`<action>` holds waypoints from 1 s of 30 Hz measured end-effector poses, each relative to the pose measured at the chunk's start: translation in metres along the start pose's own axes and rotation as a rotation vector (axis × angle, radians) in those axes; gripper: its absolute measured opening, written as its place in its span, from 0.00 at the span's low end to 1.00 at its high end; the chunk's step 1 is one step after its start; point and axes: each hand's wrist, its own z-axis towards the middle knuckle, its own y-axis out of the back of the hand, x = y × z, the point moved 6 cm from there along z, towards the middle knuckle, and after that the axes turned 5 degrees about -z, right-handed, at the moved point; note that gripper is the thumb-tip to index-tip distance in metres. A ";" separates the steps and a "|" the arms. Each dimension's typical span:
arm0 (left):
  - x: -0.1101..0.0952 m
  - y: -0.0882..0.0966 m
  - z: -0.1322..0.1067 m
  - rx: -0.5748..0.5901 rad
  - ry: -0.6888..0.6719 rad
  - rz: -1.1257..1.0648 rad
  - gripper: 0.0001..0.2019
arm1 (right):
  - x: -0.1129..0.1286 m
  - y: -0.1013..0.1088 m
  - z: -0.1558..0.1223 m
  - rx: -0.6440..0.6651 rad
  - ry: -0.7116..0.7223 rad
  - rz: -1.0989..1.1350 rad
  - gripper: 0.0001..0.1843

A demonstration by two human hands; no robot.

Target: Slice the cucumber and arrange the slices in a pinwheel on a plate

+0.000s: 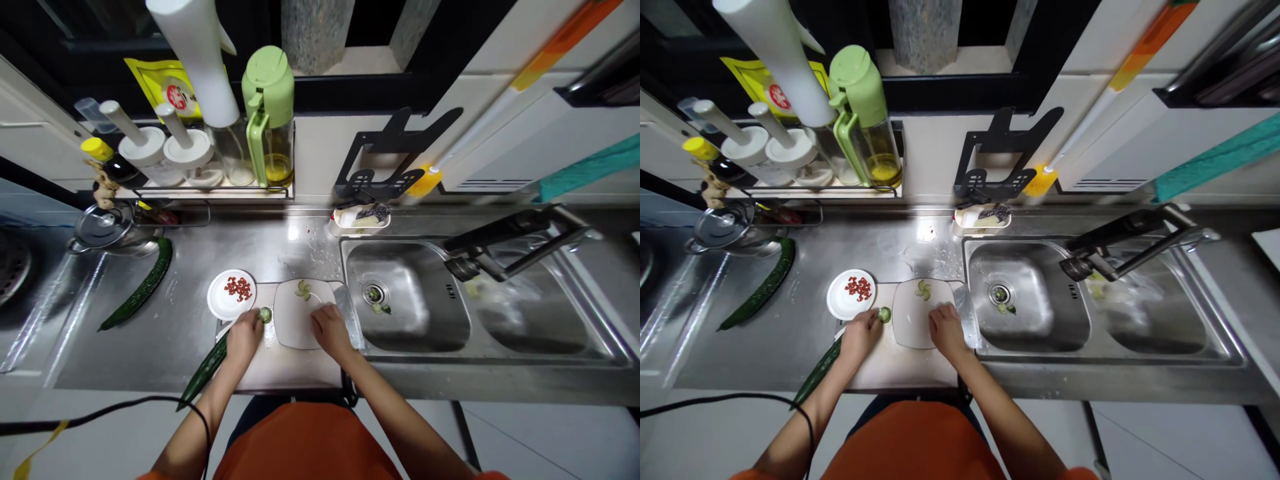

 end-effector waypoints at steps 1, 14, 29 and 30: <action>-0.001 -0.001 -0.001 0.004 0.005 0.011 0.16 | 0.002 -0.001 -0.002 0.002 0.004 -0.001 0.11; -0.008 -0.002 -0.006 -0.034 0.056 0.054 0.15 | 0.016 -0.006 -0.021 0.026 -0.002 -0.021 0.11; 0.005 -0.003 -0.001 -0.034 0.040 0.001 0.08 | 0.024 -0.009 -0.029 0.042 0.002 -0.020 0.10; 0.004 -0.003 -0.001 -0.036 0.041 0.018 0.09 | 0.025 -0.010 -0.029 0.040 0.008 -0.020 0.10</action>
